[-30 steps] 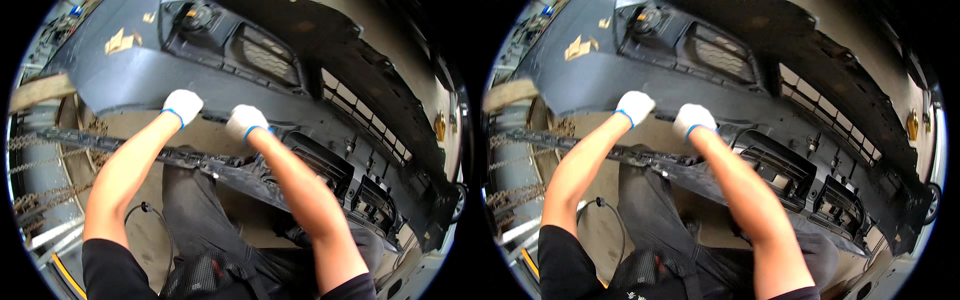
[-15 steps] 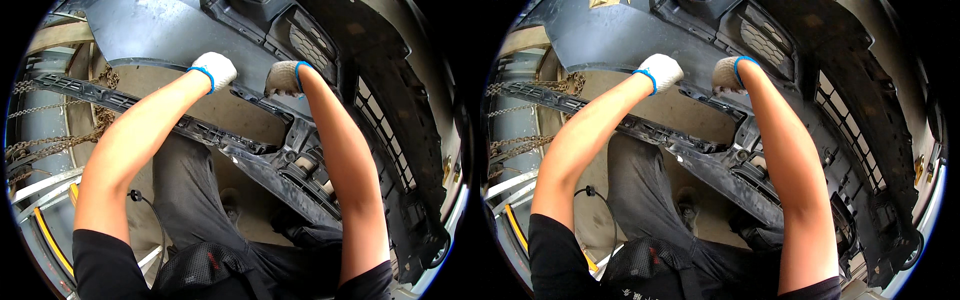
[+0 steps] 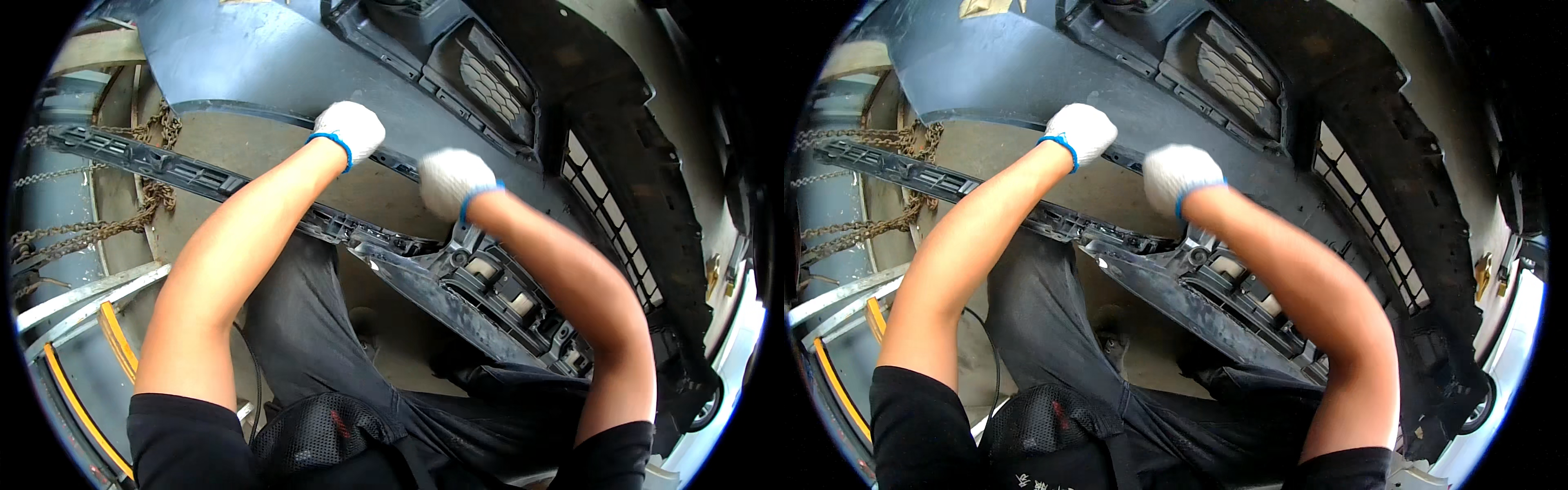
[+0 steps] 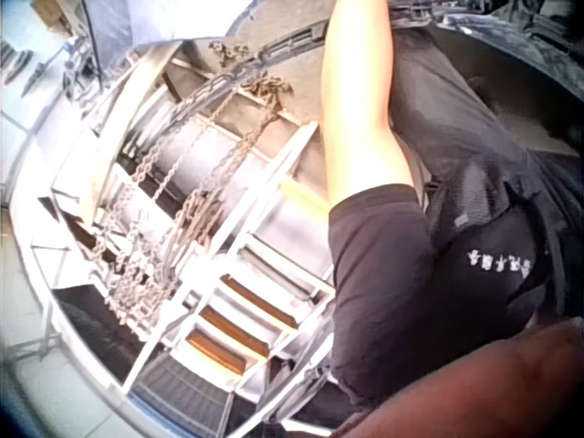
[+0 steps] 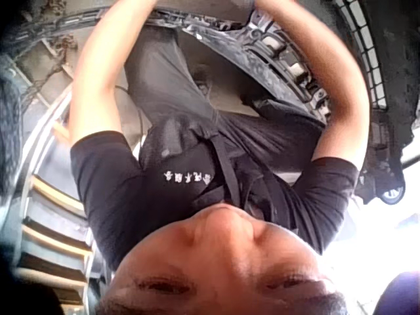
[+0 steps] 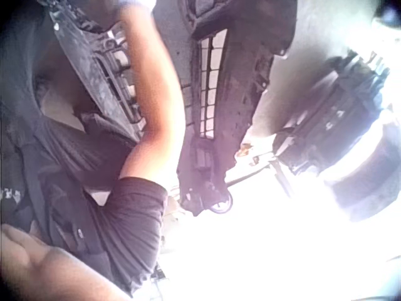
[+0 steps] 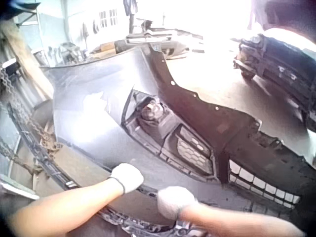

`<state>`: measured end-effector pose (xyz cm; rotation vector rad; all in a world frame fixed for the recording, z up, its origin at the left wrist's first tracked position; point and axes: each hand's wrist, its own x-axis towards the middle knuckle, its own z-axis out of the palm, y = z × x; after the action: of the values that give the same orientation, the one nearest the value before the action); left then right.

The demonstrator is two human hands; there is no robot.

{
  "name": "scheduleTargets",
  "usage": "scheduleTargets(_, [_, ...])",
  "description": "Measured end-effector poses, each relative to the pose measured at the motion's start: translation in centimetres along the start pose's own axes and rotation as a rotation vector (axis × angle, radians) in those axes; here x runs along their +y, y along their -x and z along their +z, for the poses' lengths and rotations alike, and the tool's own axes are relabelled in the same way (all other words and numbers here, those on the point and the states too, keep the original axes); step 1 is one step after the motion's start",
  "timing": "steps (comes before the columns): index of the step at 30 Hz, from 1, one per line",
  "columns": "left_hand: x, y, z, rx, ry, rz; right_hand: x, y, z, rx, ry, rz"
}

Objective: The person aligns and snaps a black plastic trim piece into the front bumper cover, pressing along the edge to secure clips. They then lift and position the bumper cover onto a support frame, adjusting its placement.

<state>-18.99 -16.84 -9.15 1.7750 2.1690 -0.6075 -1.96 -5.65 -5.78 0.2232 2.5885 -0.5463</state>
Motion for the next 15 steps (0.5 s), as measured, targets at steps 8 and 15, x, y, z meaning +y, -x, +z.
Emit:
scheduleTargets(8, [0.8,-0.2,-1.9,-0.057,0.005,0.045,-1.4,6.1,2.7,0.244,-0.082,0.152])
scheduleTargets(15, [0.8,-0.9,-1.5,-0.047,0.030,0.056,-1.5,4.5,6.2,0.327,-0.146,0.278])
